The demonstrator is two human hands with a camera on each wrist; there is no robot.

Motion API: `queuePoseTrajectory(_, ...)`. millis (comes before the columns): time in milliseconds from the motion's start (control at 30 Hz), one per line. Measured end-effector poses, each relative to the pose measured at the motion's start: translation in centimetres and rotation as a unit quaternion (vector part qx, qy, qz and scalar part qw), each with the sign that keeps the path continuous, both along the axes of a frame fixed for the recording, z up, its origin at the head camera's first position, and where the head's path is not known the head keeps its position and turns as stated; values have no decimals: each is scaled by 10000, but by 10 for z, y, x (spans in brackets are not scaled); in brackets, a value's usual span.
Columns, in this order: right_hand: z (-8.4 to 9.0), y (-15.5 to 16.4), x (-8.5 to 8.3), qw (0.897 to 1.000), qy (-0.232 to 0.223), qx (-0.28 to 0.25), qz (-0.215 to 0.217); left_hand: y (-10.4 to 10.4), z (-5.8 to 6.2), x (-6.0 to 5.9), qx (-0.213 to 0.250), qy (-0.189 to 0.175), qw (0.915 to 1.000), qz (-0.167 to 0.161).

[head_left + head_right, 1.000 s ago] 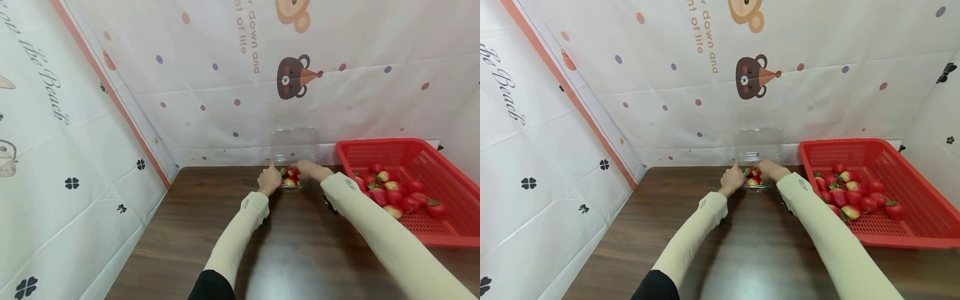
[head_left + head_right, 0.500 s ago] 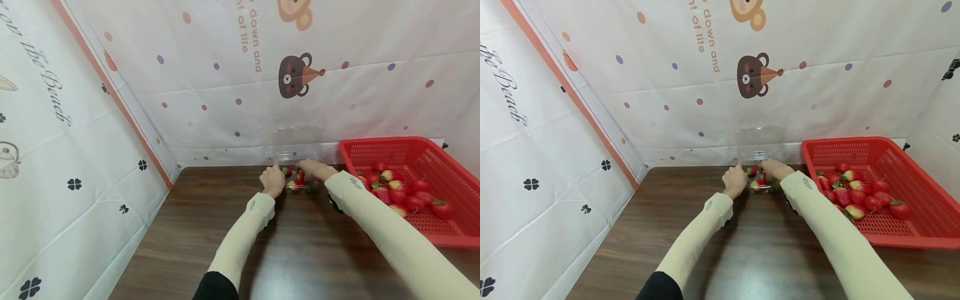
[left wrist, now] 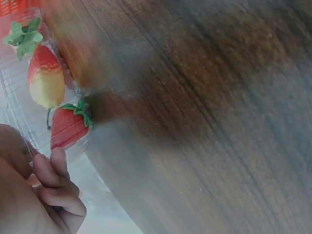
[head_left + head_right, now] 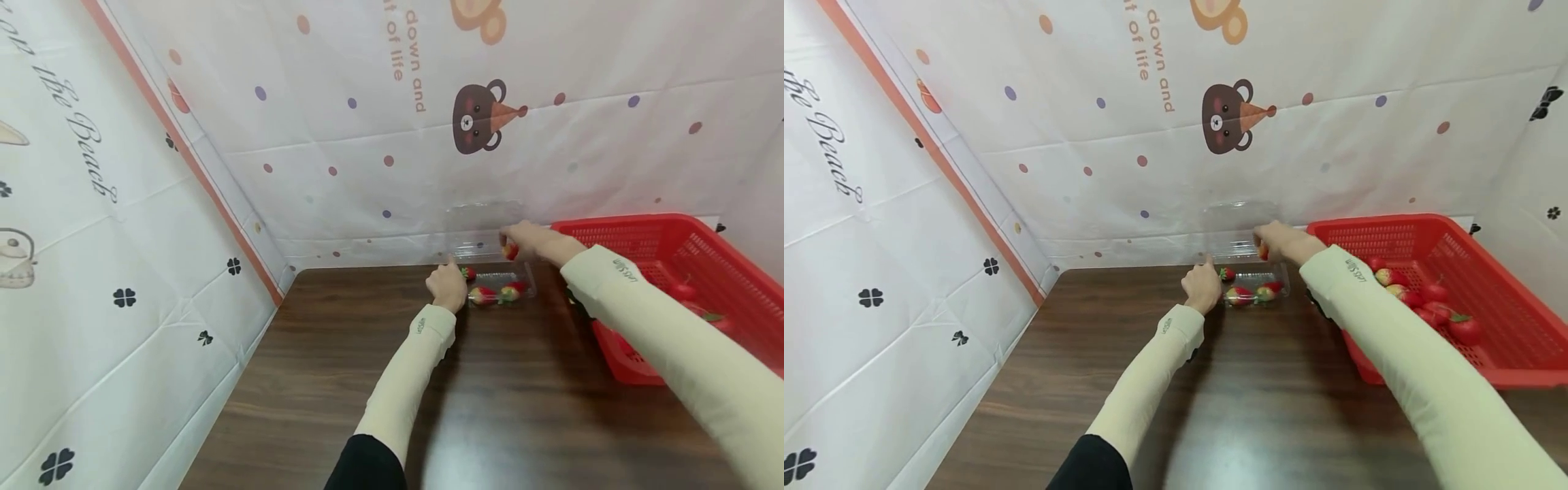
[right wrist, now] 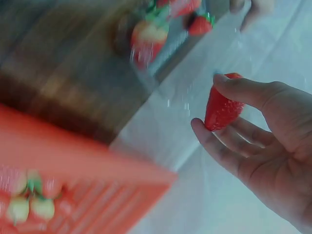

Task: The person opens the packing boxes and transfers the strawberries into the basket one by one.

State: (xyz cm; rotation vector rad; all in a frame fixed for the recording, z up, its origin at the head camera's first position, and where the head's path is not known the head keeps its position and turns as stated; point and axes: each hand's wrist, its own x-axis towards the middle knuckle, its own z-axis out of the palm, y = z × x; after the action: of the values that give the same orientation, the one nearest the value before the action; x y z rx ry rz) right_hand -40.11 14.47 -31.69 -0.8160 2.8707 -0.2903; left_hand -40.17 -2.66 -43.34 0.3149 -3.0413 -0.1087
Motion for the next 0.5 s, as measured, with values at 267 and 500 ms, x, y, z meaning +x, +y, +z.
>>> queuePoseTrajectory(267, 27, 49, 10, 9980, 565, 0, -296, 4, 0, 1, 56, 84, 9999, 37)
queuePoseTrajectory(500, 43, 88, 22, 9954, 901, -189, -270, 6, -3, 1, -104, 35, 9999, 19)
